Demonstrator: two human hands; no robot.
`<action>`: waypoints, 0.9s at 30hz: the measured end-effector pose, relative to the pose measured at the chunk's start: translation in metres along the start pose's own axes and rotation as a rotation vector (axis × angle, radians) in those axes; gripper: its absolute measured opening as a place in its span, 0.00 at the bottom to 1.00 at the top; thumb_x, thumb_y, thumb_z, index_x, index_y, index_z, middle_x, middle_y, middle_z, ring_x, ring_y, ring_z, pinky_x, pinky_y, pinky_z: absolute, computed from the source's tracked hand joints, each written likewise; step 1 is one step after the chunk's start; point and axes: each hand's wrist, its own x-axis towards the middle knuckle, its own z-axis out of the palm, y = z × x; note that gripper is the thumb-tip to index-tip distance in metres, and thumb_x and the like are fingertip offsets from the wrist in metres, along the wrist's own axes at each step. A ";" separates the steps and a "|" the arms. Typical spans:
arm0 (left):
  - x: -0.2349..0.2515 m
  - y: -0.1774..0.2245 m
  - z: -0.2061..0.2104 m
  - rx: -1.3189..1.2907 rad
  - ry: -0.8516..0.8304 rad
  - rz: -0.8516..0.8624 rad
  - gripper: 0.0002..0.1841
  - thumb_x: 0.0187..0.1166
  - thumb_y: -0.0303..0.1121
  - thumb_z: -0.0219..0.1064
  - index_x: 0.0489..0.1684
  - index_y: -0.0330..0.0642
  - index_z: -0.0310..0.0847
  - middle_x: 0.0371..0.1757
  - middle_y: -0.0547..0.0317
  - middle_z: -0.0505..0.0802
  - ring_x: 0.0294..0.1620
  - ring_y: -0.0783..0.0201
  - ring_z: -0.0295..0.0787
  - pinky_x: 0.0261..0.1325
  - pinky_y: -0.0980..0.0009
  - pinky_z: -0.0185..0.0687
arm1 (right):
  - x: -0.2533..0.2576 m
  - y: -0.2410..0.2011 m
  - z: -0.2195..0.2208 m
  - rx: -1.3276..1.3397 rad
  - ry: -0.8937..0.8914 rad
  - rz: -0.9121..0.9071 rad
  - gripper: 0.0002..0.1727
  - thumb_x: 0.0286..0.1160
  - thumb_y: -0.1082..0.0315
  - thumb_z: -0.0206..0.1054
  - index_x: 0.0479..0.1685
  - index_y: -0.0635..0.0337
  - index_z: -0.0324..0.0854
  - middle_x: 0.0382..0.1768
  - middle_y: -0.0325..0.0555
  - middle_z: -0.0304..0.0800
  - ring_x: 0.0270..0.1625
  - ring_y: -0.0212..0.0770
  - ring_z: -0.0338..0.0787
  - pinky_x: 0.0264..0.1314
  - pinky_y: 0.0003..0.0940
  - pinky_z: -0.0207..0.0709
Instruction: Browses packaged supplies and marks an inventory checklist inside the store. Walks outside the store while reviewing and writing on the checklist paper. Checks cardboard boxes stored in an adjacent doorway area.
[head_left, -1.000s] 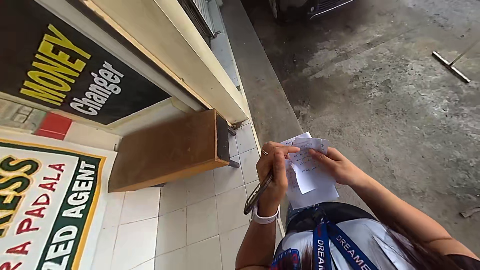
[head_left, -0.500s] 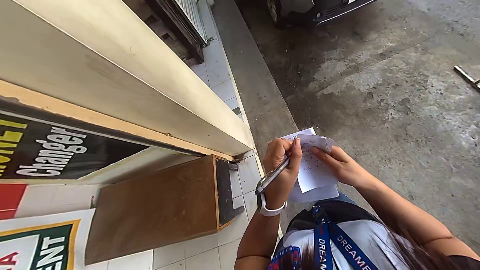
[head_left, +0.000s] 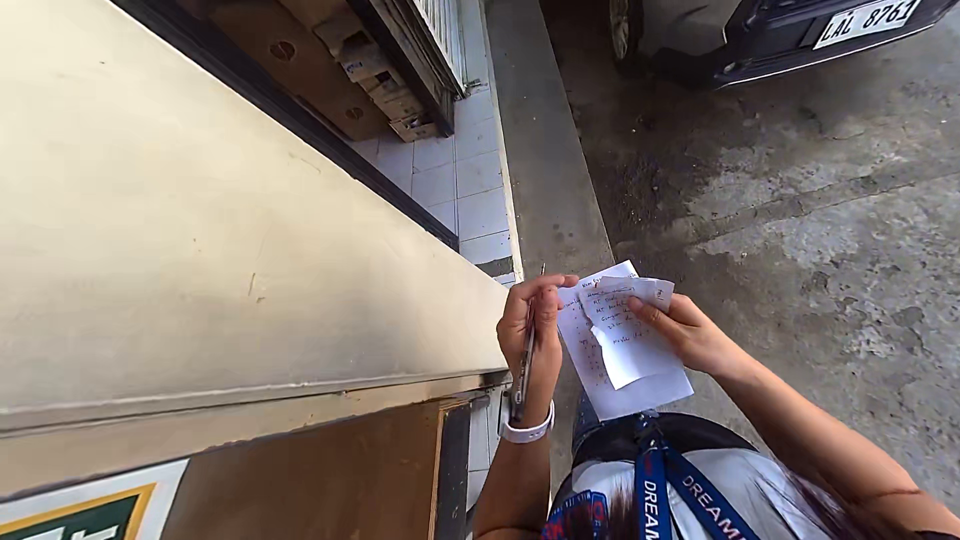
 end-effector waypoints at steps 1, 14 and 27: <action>0.020 -0.019 0.001 0.044 -0.022 -0.014 0.14 0.92 0.33 0.53 0.45 0.37 0.85 0.45 0.65 0.97 0.45 0.80 0.90 0.51 0.80 0.85 | 0.027 0.004 -0.007 0.000 0.010 0.000 0.12 0.92 0.67 0.52 0.55 0.57 0.82 0.43 0.23 0.93 0.47 0.17 0.91 0.55 0.20 0.87; 0.321 -0.220 0.001 0.174 -0.464 -0.108 0.07 0.78 0.24 0.69 0.45 0.28 0.86 0.42 0.46 0.91 0.48 0.60 0.89 0.58 0.68 0.83 | 0.391 0.055 -0.082 -0.109 0.158 -0.006 0.07 0.81 0.70 0.65 0.45 0.52 0.88 0.36 0.21 0.96 0.38 0.16 0.92 0.46 0.16 0.88; 0.550 -0.449 -0.061 0.483 0.003 -0.392 0.07 0.79 0.26 0.68 0.45 0.28 0.82 0.38 0.48 0.88 0.36 0.66 0.84 0.44 0.73 0.82 | 0.781 0.134 -0.136 -0.161 -0.198 0.078 0.05 0.77 0.67 0.69 0.42 0.54 0.90 0.31 0.22 0.95 0.32 0.14 0.90 0.40 0.14 0.86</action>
